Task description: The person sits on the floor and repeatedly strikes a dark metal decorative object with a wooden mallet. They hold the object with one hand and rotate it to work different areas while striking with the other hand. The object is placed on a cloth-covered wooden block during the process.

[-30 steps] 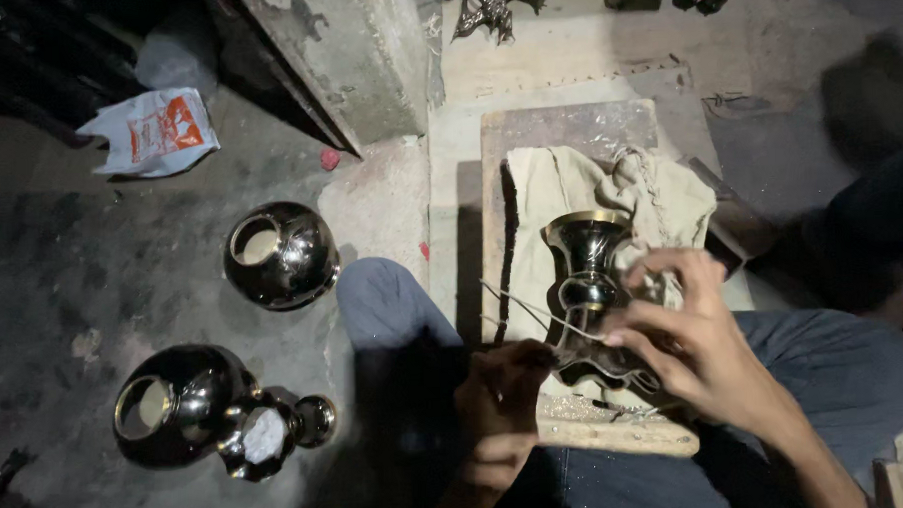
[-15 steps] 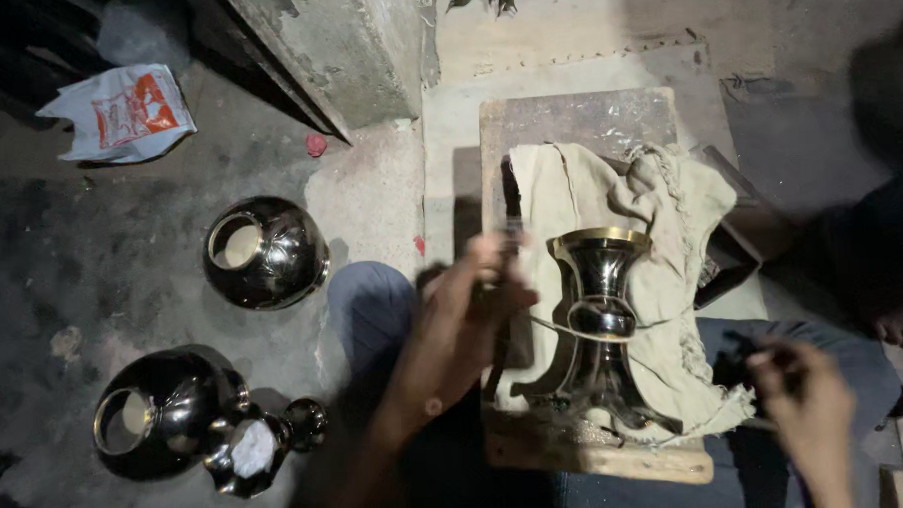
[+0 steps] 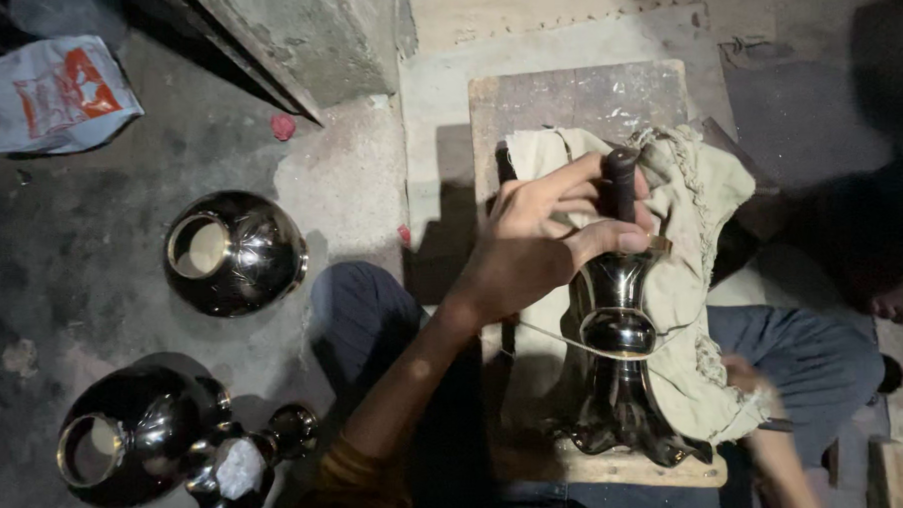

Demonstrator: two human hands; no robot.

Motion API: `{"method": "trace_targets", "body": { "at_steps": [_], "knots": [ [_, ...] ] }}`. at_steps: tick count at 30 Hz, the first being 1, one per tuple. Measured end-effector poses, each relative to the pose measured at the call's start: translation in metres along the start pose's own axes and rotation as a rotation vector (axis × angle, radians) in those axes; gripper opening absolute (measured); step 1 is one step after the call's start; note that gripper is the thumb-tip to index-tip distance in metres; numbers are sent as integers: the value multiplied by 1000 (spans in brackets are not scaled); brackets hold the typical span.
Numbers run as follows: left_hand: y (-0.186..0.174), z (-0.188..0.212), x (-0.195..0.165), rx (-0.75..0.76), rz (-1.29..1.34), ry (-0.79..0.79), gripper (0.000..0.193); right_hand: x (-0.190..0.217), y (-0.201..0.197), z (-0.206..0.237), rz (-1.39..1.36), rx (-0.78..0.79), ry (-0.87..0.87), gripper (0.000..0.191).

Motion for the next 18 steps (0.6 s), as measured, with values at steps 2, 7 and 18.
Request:
{"method": "trace_targets", "body": {
  "at_steps": [2,7,18],
  "knots": [
    [2,-2,-1,37,51,57,34,10,-19,1,-75,-53,-25,51],
    [6,-7,4,60,-182,217,43,53,-60,42,235,-396,-506,57],
    [13,-10,28,187,-429,429,38,101,-92,9,185,-149,-286,55]
  ]
}}
Point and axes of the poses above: each hand's wrist, its own z-axis away from the middle knuckle, its own y-axis out of the palm, x = y × z, the point moved 5 cm from there along -z, towards the middle knuckle, and after that the axes turned 4 degrees about -x, right-handed, at the moved point
